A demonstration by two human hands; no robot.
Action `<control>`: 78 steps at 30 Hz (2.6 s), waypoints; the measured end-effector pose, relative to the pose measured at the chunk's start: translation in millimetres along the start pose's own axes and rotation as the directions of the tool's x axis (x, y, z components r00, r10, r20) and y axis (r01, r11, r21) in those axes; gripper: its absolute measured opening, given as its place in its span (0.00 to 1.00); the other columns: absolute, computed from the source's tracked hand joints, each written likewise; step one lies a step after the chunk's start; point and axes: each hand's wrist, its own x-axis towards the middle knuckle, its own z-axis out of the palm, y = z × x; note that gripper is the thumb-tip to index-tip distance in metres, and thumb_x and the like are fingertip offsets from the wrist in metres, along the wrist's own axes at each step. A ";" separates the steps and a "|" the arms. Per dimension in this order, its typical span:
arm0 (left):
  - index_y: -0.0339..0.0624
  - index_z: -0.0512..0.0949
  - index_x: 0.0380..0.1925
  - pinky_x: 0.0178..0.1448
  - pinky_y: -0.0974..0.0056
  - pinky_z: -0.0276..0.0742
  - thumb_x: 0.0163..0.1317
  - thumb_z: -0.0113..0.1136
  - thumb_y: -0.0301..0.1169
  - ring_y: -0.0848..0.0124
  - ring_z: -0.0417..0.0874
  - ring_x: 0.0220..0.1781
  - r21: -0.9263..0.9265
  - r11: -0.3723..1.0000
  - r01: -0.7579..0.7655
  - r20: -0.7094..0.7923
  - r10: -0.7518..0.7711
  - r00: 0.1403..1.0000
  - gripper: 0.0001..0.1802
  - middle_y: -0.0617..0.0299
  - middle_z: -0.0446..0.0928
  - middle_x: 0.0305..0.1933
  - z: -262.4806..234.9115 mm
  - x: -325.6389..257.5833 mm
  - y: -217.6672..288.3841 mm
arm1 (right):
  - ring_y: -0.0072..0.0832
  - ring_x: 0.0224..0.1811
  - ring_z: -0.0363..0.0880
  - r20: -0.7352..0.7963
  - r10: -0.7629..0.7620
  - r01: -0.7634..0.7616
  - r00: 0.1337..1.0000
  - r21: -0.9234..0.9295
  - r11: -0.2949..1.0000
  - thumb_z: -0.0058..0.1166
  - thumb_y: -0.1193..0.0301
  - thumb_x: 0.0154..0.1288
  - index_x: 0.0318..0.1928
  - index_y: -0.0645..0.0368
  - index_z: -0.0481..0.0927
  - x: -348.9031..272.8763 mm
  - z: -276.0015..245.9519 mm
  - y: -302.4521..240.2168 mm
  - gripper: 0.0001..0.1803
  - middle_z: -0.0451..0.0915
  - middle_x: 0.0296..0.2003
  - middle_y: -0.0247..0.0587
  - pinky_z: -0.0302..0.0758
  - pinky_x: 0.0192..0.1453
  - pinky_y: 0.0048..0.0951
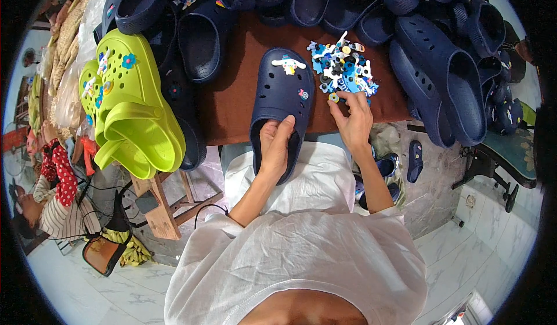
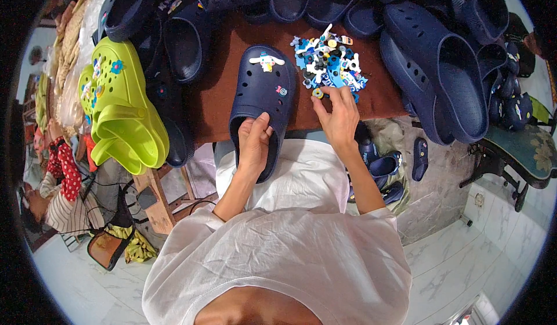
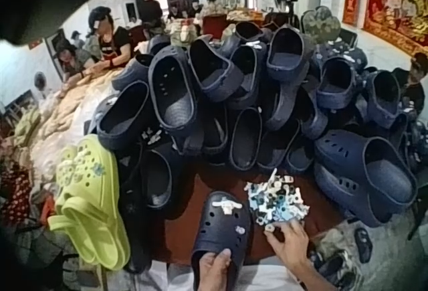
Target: Attaching decorative plastic charms into the holes of foam clogs.
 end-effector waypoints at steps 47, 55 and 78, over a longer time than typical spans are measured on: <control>0.48 0.75 0.27 0.40 0.71 0.66 0.68 0.58 0.35 0.83 0.72 0.30 -0.018 0.999 -0.050 0.009 0.050 0.999 0.10 0.73 0.74 0.27 7.8 -1.4 1.8 | 0.19 0.40 0.77 0.214 -0.006 -0.167 0.977 0.777 0.607 0.54 0.74 0.71 0.55 0.63 0.79 -16.5 16.9 -45.2 0.15 0.76 0.45 0.36 0.76 0.43 0.21; 0.43 0.75 0.31 0.36 0.74 0.66 0.69 0.56 0.32 0.84 0.71 0.30 -0.005 0.998 -0.062 0.047 0.062 0.997 0.08 0.71 0.75 0.31 -11.5 5.9 -12.8 | 0.45 0.46 0.77 0.051 -0.213 0.181 0.976 0.356 0.917 0.55 0.73 0.67 0.62 0.57 0.75 -19.5 5.9 -56.5 0.23 0.73 0.47 0.48 0.75 0.49 0.41; 0.54 0.68 0.20 0.33 0.73 0.62 0.68 0.59 0.34 0.85 0.63 0.24 0.043 0.998 -0.037 -0.031 0.038 0.999 0.16 0.77 0.65 0.22 4.6 -0.1 -2.3 | 0.38 0.40 0.81 -0.127 -0.274 0.299 0.953 0.279 0.913 0.62 0.80 0.58 0.50 0.57 0.83 -13.7 9.7 -55.2 0.18 0.81 0.40 0.40 0.78 0.42 0.34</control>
